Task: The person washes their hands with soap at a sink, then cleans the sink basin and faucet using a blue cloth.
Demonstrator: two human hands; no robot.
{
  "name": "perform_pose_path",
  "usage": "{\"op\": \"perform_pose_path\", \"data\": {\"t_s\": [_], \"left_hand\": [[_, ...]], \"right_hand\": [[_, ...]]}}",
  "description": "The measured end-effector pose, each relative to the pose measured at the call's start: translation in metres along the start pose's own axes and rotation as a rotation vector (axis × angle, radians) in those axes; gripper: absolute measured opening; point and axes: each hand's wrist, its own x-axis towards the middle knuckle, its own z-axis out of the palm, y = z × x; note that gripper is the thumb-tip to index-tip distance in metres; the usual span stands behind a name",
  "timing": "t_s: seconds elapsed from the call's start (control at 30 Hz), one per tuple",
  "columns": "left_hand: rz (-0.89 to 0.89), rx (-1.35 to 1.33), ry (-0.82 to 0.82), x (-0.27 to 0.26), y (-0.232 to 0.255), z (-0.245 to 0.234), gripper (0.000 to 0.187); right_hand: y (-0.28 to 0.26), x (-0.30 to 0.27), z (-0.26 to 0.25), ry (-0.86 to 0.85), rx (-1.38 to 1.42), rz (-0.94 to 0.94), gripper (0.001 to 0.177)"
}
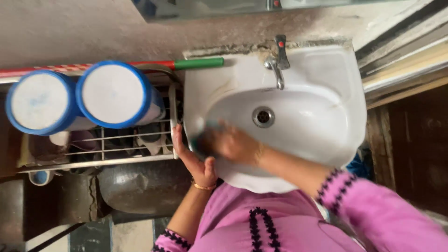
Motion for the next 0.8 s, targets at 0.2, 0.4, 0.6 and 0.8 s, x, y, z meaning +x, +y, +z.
{"op": "perform_pose_path", "data": {"t_s": [0.2, 0.4, 0.6, 0.8], "left_hand": [[0.03, 0.136, -0.017, -0.002, 0.003, -0.003, 0.092], [0.093, 0.21, -0.173, 0.004, 0.019, -0.005, 0.08], [0.089, 0.376, -0.554, 0.021, 0.034, 0.004, 0.067], [0.108, 0.397, -0.531, 0.041, 0.016, 0.007, 0.072]], "right_hand": [[0.05, 0.07, -0.001, 0.193, -0.002, 0.252, 0.061], [-0.039, -0.027, -0.003, -0.083, 0.374, -0.045, 0.046], [0.009, -0.186, -0.097, -0.615, 0.346, 0.902, 0.048], [0.028, -0.2, -0.084, -0.952, -0.147, 0.923, 0.052]]}}
